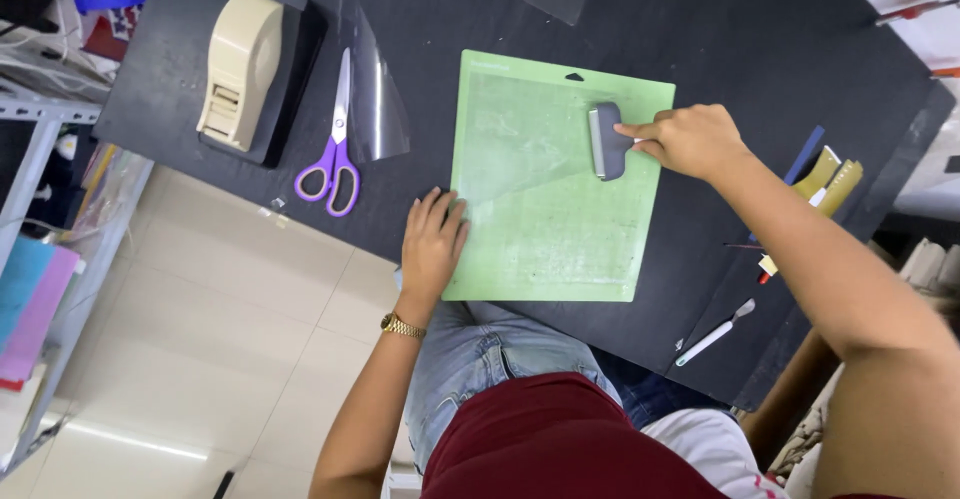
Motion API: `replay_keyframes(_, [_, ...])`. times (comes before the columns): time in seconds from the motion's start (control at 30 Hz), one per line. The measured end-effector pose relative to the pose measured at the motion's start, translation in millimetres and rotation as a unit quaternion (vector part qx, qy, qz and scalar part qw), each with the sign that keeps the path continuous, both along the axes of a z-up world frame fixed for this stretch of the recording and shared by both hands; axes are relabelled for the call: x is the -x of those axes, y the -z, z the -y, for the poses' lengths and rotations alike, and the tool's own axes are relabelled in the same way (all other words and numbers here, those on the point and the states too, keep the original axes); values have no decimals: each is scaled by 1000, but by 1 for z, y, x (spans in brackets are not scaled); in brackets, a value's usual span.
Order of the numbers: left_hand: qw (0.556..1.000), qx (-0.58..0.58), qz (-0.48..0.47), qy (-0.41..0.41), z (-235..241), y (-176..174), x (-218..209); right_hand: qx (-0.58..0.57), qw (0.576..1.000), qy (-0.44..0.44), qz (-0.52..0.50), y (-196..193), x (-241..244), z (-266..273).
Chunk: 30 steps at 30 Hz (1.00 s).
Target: Applying a clear protective film to an adhesive cutting mat and smoothing it out using a brayer roller.
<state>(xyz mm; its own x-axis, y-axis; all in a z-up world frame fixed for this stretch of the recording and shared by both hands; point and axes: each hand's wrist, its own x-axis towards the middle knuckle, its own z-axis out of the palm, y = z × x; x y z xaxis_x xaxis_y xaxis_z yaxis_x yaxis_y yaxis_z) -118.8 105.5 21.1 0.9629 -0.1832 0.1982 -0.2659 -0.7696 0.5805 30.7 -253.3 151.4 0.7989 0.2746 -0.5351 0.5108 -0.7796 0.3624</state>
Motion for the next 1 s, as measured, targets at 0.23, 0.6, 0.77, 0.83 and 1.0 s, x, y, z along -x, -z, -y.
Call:
replay_keyframes(0.23, [999, 26, 25, -25, -3, 20, 14, -92, 993, -67, -9, 5, 17, -80])
replay_keyframes(0.6, [997, 47, -4, -62, -1, 32, 19, -183, 981, -44, -46, 23, 33, -158])
replay_keyframes(0.77, [997, 28, 2, -69, -1, 34, 17, -123, 991, -35, -32, 11, 34, -141])
replay_keyframes(0.83, [997, 34, 6, -65, -1, 35, 18, -156, 987, -18, -34, 17, 38, -163])
replay_keyframes(1.0, [996, 31, 26, -79, -2, 39, 20, -220, 974, 22, -56, 27, 38, -184])
